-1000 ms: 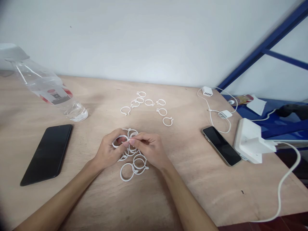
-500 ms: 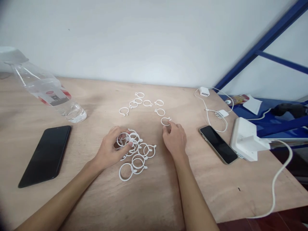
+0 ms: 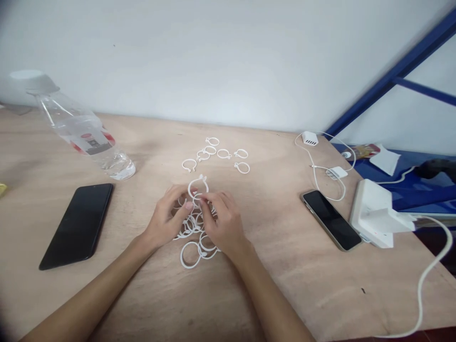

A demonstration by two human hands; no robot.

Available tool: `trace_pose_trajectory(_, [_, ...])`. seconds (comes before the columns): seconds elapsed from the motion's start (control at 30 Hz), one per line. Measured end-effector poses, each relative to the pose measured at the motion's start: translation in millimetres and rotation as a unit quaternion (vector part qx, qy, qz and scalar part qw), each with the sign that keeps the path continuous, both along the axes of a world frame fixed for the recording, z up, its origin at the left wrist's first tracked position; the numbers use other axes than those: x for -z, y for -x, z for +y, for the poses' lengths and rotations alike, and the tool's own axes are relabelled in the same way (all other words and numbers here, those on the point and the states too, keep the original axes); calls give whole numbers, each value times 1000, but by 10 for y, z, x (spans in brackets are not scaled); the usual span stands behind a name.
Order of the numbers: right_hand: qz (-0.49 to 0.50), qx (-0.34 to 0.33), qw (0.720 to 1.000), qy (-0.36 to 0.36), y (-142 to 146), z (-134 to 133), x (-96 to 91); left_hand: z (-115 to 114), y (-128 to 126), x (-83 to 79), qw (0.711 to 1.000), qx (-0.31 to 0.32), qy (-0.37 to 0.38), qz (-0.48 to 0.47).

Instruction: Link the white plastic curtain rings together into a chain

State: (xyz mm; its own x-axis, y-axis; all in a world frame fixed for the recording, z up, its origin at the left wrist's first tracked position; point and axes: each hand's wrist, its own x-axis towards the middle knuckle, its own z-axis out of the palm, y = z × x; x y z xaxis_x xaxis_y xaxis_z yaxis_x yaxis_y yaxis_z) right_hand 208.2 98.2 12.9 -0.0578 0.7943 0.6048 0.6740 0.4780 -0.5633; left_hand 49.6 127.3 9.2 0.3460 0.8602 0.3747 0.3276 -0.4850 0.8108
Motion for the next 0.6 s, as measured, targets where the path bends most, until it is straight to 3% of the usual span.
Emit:
trace_pose_trajectory(0.17, [33, -72, 997, -12, 67, -30, -5, 8, 2, 27, 999, 3, -15, -40])
trace_pose_trajectory(0.4, [168, 5, 981, 102, 58, -84, -81, -8, 15, 17, 998, 26, -59, 19])
trace_pose_trajectory(0.6, [142, -53, 982, 113, 93, -101, -116, -13, 7, 11, 998, 4, -48, 43])
